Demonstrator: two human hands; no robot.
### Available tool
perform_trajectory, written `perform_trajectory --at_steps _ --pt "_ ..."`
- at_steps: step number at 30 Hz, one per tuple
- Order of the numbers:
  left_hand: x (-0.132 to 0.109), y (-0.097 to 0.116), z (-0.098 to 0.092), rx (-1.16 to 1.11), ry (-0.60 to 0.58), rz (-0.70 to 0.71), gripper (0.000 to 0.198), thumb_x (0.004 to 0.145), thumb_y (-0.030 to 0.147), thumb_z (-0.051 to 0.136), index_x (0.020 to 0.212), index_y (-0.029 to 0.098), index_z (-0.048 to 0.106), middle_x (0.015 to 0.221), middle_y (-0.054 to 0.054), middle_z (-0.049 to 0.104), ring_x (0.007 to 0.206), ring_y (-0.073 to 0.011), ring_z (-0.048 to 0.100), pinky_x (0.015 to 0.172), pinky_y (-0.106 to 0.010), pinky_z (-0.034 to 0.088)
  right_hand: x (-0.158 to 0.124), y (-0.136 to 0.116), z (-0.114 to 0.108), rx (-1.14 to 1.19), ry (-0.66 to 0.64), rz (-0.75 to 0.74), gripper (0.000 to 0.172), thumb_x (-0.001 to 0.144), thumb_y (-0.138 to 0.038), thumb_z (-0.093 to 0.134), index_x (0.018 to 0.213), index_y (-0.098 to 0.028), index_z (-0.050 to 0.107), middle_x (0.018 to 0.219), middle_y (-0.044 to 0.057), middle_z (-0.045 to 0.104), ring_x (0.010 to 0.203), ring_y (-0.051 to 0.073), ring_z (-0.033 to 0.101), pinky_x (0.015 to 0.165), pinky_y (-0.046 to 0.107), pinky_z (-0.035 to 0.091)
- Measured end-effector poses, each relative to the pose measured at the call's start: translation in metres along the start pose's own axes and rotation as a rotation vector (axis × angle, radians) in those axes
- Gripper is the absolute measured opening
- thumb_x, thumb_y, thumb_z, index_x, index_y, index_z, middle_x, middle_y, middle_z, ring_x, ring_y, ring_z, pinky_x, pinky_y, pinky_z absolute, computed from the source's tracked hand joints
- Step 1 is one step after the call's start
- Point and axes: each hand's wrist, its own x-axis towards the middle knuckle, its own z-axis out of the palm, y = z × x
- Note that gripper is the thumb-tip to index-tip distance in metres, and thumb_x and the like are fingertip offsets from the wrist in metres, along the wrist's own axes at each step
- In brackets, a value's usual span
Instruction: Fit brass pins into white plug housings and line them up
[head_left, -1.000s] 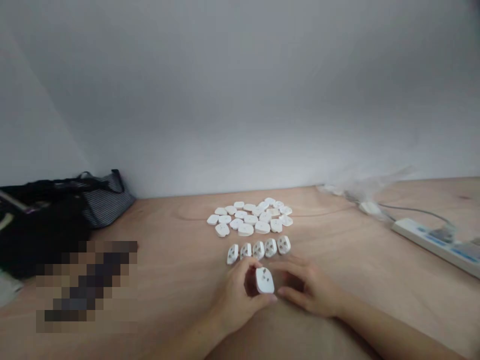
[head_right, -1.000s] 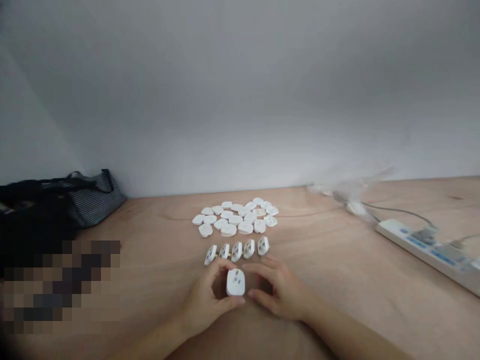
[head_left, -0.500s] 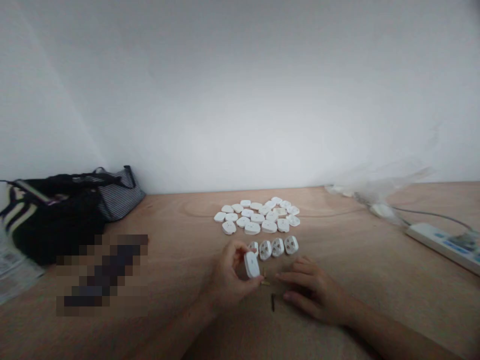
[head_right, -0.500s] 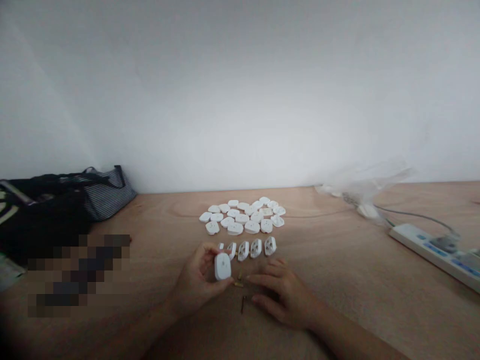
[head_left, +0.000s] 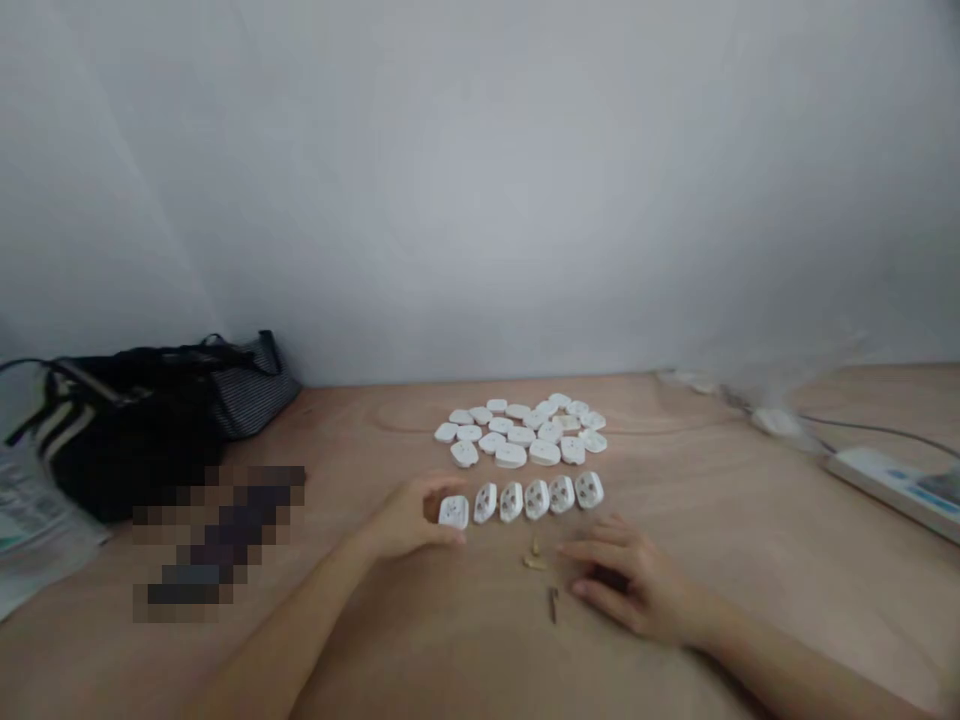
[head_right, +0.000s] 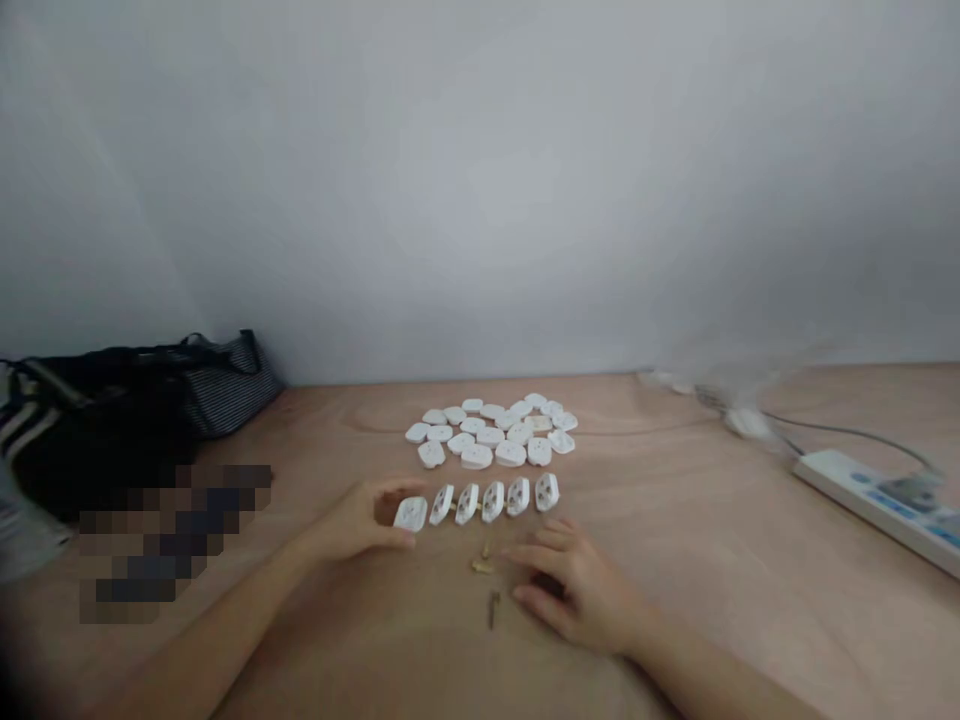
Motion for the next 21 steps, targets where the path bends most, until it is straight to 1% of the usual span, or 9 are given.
perform_trajectory --at_steps 3,5,7,9,12,15,18,20,21 --pt "0.005 0.007 0.0 0.045 0.0 0.053 0.072 0.056 0.034 0.081 0.122 0.021 0.057 0.13 -0.009 0.055 0.121 -0.0314 0.046 0.105 -0.043 0.031 0.001 -0.001 -0.002 0.004 -0.003 -0.001 0.031 0.087 -0.03 0.052 0.116 -0.022 0.059 0.091 0.008 0.062 0.086 0.021 0.056 0.077 0.035 0.044" --pt "0.011 0.013 0.003 0.074 -0.027 0.087 0.074 0.058 0.034 0.08 0.127 0.023 0.053 0.135 -0.009 0.051 0.124 -0.0311 0.043 0.106 -0.044 0.029 0.002 -0.003 -0.005 0.011 -0.021 -0.029 0.027 0.086 -0.033 0.053 0.11 -0.024 0.063 0.086 0.007 0.061 0.083 0.02 0.055 0.075 0.034 0.043" --pt "0.018 0.018 0.008 0.1 -0.07 0.125 0.073 0.062 0.034 0.078 0.129 0.025 0.05 0.136 -0.008 0.05 0.124 -0.0298 0.044 0.105 -0.043 0.031 0.003 -0.006 -0.007 0.024 -0.055 -0.073 0.025 0.085 -0.036 0.055 0.105 -0.026 0.066 0.08 0.005 0.058 0.079 0.019 0.053 0.073 0.034 0.04" --pt "0.023 0.022 0.012 0.111 -0.102 0.158 0.066 0.066 0.032 0.076 0.127 0.026 0.052 0.132 -0.006 0.054 0.12 -0.028 0.049 0.103 -0.041 0.034 0.004 -0.01 -0.009 0.027 -0.103 -0.117 0.026 0.085 -0.04 0.055 0.104 -0.028 0.067 0.079 0.004 0.057 0.078 0.019 0.052 0.074 0.035 0.038" --pt "0.025 0.024 0.012 0.095 -0.07 0.152 0.054 0.07 0.029 0.072 0.122 0.023 0.057 0.122 -0.006 0.061 0.111 -0.0263 0.056 0.097 -0.038 0.041 0.006 -0.013 -0.009 -0.029 -0.187 -0.163 0.032 0.085 -0.046 0.054 0.109 -0.029 0.065 0.081 0.004 0.057 0.079 0.019 0.051 0.076 0.036 0.036" --pt "0.016 0.025 0.007 0.084 0.023 0.102 0.053 0.073 0.031 0.069 0.123 0.018 0.055 0.118 -0.009 0.063 0.103 -0.0265 0.06 0.091 -0.038 0.046 0.007 -0.012 -0.009 -0.124 -0.206 -0.129 0.038 0.084 -0.051 0.053 0.115 -0.03 0.062 0.083 0.004 0.057 0.08 0.019 0.049 0.076 0.037 0.034" --pt "-0.002 0.031 0.007 0.028 0.134 0.058 0.059 0.069 0.033 0.073 0.122 0.017 0.054 0.114 -0.009 0.065 0.096 -0.026 0.063 0.089 -0.039 0.047 0.008 -0.008 -0.011 -0.172 -0.185 -0.042 0.042 0.084 -0.052 0.052 0.119 -0.03 0.059 0.085 0.006 0.057 0.083 0.021 0.049 0.076 0.037 0.033" --pt "-0.013 0.037 0.015 -0.037 0.12 0.054 0.059 0.066 0.032 0.076 0.119 0.018 0.056 0.109 -0.008 0.067 0.094 -0.0251 0.063 0.088 -0.038 0.049 0.008 -0.006 -0.013 -0.175 -0.175 0.002 0.043 0.084 -0.051 0.053 0.12 -0.029 0.058 0.086 0.006 0.057 0.084 0.022 0.049 0.078 0.038 0.034" --pt "-0.018 0.04 0.02 -0.09 0.082 0.068 0.055 0.068 0.031 0.075 0.118 0.02 0.056 0.114 -0.007 0.065 0.098 -0.0245 0.062 0.09 -0.037 0.049 0.008 -0.006 -0.014 -0.173 -0.172 0.015 0.043 0.083 -0.05 0.054 0.12 -0.028 0.058 0.087 0.006 0.058 0.085 0.022 0.049 0.079 0.038 0.034"
